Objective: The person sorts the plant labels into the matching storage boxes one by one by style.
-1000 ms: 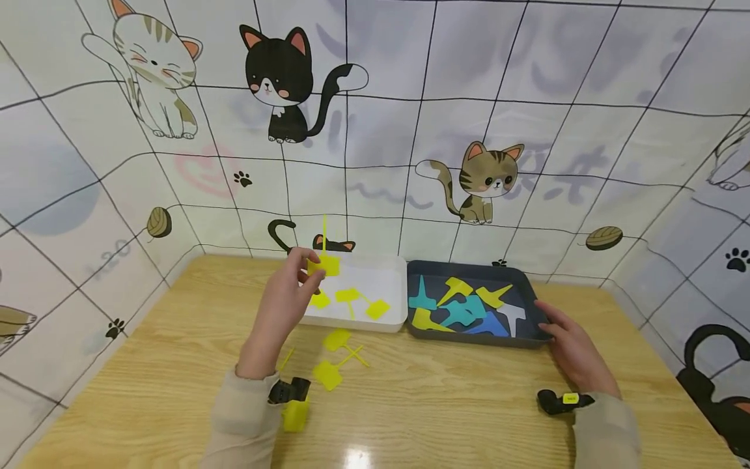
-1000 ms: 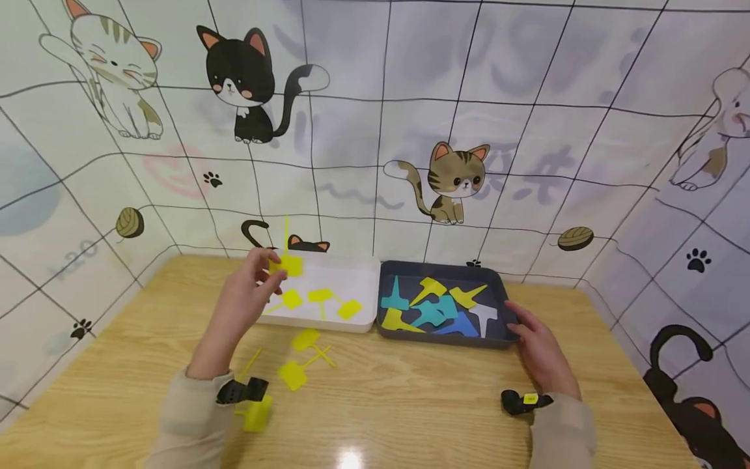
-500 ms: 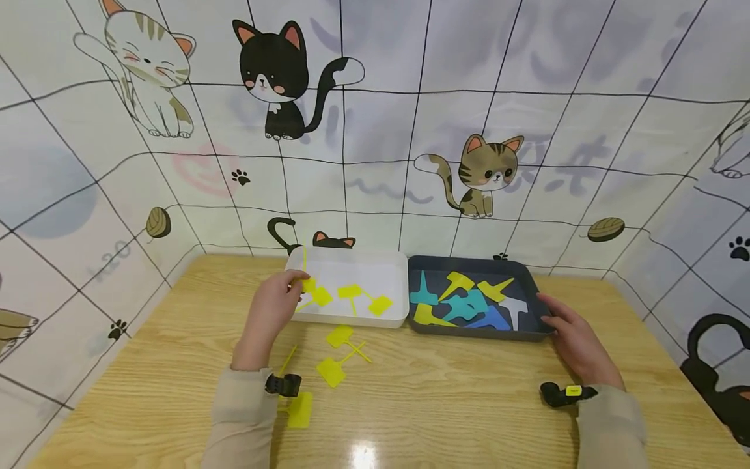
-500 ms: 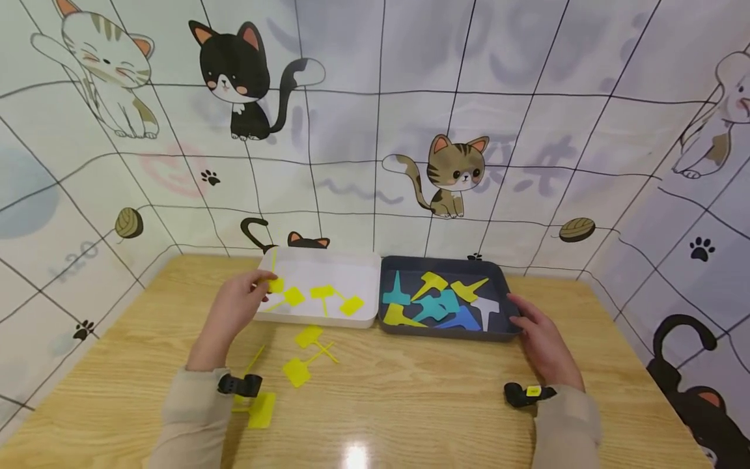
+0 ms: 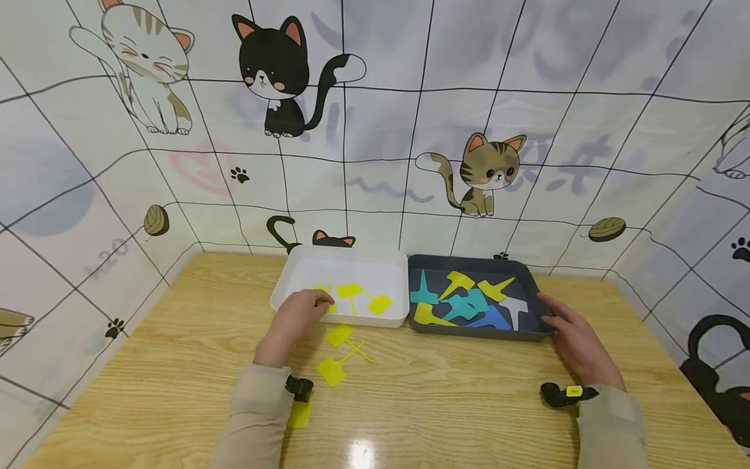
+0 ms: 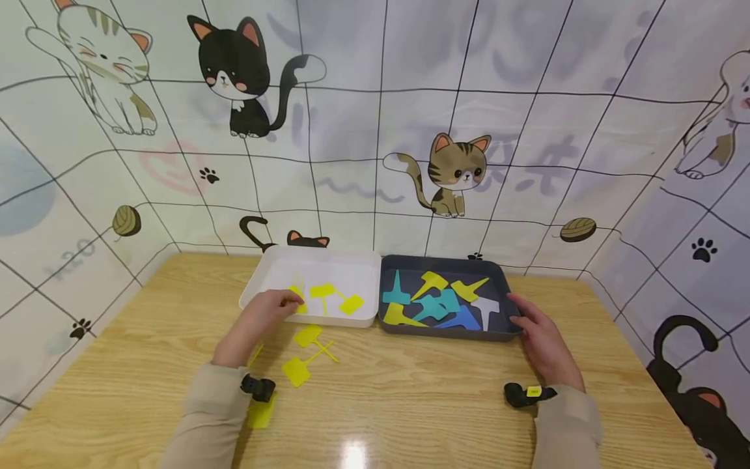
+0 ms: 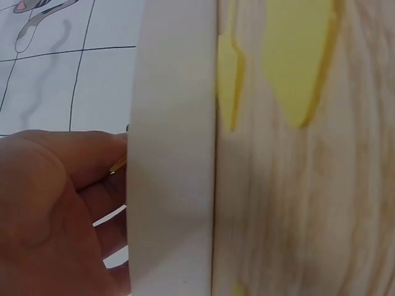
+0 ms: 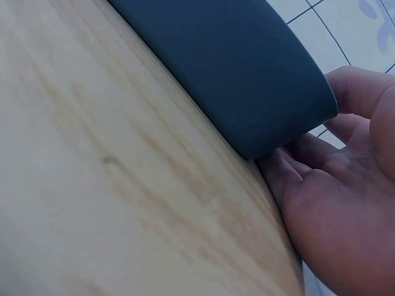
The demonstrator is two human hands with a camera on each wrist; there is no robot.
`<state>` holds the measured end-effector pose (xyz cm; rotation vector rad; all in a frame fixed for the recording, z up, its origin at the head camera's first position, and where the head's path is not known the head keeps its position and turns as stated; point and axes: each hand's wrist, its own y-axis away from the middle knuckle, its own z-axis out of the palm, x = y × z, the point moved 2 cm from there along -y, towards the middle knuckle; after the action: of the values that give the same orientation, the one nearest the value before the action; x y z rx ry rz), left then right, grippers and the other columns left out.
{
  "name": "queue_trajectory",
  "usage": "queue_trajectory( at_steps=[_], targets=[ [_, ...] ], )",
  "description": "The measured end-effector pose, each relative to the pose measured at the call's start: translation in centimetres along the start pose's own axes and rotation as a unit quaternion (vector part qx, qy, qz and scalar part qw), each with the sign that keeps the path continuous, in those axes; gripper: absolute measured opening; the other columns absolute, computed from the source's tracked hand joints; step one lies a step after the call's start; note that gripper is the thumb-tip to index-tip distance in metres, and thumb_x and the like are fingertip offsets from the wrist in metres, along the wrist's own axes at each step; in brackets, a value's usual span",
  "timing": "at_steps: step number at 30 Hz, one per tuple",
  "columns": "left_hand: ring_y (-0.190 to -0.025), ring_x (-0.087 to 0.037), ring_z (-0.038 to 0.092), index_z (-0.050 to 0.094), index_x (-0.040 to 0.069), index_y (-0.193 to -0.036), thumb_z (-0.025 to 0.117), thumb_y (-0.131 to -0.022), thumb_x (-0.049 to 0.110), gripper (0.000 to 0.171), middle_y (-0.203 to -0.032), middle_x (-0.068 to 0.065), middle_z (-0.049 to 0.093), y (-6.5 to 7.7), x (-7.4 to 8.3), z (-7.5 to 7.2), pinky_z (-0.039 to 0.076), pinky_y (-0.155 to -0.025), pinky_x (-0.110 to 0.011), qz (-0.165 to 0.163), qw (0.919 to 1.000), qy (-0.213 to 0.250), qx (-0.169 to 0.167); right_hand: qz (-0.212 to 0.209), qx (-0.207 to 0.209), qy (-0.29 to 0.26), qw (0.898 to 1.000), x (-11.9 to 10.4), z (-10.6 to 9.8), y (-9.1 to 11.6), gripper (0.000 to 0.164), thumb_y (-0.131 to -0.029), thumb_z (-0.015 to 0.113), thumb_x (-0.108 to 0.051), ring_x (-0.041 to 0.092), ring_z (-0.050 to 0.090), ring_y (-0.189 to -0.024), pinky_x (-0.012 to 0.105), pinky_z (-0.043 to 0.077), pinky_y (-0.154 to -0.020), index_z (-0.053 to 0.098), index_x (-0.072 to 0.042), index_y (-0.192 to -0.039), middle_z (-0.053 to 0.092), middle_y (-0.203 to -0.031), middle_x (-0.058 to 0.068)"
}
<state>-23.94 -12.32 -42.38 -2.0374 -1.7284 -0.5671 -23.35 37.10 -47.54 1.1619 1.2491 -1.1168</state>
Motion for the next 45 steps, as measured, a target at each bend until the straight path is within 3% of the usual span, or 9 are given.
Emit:
queue_trajectory(
  at_steps=[3,6,9,13,26,36,45],
  targets=[
    [-0.061,-0.014,0.044,0.068,0.013,-0.097,0.048,-0.090,0.013,0.021,-0.097,0.000,0.064,-0.1,0.0,0.4,0.038,-0.059,-0.028,0.002,0.9997,-0.015,-0.020,0.000,0.001,-0.001,1.000,0.0,0.0,-0.1,0.049,-0.096,0.039,-0.012,0.020,0.001,-0.135,0.017,0.018,-0.103,0.023,-0.009,-0.142,0.004,-0.149,-0.001],
    [-0.063,-0.015,0.046,0.067,0.015,-0.100,0.045,-0.091,0.015,0.024,-0.101,0.001,0.064,-0.2,0.0,0.6,0.038,-0.065,-0.032,-0.007,0.9989,-0.035,-0.031,0.005,0.004,0.003,1.000,-0.1,0.0,-0.2,0.048,-0.096,0.038,-0.012,0.020,0.001,-0.135,0.019,0.015,-0.105,0.023,-0.011,-0.142,0.004,-0.149,-0.002],
    [-0.081,-0.020,0.055,0.066,0.016,-0.105,0.045,-0.091,0.020,0.025,-0.107,0.001,0.062,-0.2,0.0,0.8,0.039,-0.074,-0.042,-0.015,0.9980,-0.049,-0.037,0.016,0.010,0.008,1.000,-0.1,0.0,-0.2,0.048,-0.096,0.037,-0.012,0.020,0.000,-0.135,0.024,0.012,-0.106,0.024,-0.013,-0.142,0.002,-0.150,-0.002],
    [-0.102,-0.026,0.054,0.065,0.017,-0.109,0.046,-0.092,0.027,0.027,-0.111,-0.002,0.061,-0.2,0.1,0.9,0.037,-0.079,-0.049,-0.016,0.9980,-0.054,-0.031,0.021,0.012,0.010,1.000,0.0,0.0,-0.1,0.048,-0.097,0.036,-0.012,0.020,-0.001,-0.135,0.026,0.011,-0.106,0.023,-0.014,-0.142,0.001,-0.150,-0.001],
    [-0.110,-0.028,0.049,0.057,0.019,-0.121,0.040,-0.093,0.037,0.038,-0.121,-0.001,0.055,0.0,-0.1,1.2,0.033,-0.083,-0.049,-0.034,0.9963,-0.076,-0.022,0.028,0.016,0.027,0.999,0.1,0.0,-0.1,0.047,-0.097,0.036,-0.016,0.019,-0.002,-0.135,0.036,0.003,-0.107,0.024,-0.018,-0.142,-0.001,-0.149,-0.004],
    [-0.116,-0.032,0.042,0.049,0.020,-0.129,0.035,-0.092,0.047,0.047,-0.130,-0.004,0.047,-0.2,0.1,1.5,0.031,-0.086,-0.052,-0.055,0.9897,-0.124,-0.046,0.022,0.015,0.007,1.000,0.1,0.1,-0.1,0.047,-0.097,0.037,-0.014,0.018,-0.001,-0.135,0.028,0.006,-0.107,0.024,-0.016,-0.142,0.001,-0.149,-0.004],
    [-0.113,-0.033,0.042,0.048,0.027,-0.129,0.033,-0.091,0.050,0.046,-0.130,-0.003,0.045,0.1,0.5,1.5,0.032,-0.084,-0.052,-0.060,0.9833,-0.165,-0.047,0.017,0.007,-0.003,1.000,0.1,0.1,-0.2,0.047,-0.097,0.035,-0.012,0.017,-0.002,-0.135,0.030,0.004,-0.107,0.023,-0.014,-0.143,0.000,-0.149,-0.004]
  ],
)
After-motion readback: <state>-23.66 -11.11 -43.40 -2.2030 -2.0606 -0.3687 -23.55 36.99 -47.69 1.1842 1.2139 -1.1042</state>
